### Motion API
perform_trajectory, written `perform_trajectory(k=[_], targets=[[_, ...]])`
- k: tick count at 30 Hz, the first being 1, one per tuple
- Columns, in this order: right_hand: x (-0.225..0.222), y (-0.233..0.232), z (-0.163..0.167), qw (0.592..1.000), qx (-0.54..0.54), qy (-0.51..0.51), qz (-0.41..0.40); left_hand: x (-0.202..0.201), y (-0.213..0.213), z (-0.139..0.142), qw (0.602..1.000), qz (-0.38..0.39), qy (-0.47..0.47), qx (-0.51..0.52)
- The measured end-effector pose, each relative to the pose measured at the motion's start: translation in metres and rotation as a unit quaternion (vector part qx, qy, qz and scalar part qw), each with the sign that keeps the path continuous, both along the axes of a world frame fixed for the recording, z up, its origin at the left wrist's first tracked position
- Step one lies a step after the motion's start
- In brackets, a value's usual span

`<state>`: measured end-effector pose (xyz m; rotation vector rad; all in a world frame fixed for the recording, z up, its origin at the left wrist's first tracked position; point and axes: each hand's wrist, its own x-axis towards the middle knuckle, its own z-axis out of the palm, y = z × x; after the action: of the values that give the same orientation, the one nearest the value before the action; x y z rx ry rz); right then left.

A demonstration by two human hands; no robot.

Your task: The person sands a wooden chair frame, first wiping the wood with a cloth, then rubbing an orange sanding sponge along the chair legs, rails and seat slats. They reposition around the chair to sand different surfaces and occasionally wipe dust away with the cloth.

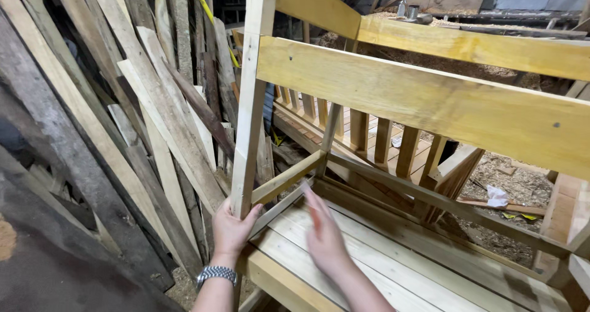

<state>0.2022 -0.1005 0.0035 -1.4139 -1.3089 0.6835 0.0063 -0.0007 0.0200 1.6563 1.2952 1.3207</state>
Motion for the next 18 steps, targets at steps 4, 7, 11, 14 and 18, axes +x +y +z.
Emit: perform_trajectory(k=[4,7,11,14,18], targets=[[-0.042,0.047,0.044,0.995,0.001,-0.103,-0.011,0.000,0.004,-0.008,0.998,-0.028,-0.052,0.019],[-0.064,0.063,0.038,0.957,0.035,-0.285,0.029,0.002,0.006,-0.012,0.997,-0.021,-0.057,0.052],[-0.052,0.080,0.012,0.950,0.038,-0.308,0.027,0.002,0.004,-0.012,0.995,-0.013,-0.032,0.097],[-0.023,0.106,0.009,0.921,0.100,-0.376,-0.032,0.004,0.001,-0.007,0.997,-0.003,-0.031,0.073],[-0.027,0.109,0.012,0.954,-0.027,-0.296,-0.034,0.005,-0.004,0.000,0.995,0.020,0.000,0.102]])
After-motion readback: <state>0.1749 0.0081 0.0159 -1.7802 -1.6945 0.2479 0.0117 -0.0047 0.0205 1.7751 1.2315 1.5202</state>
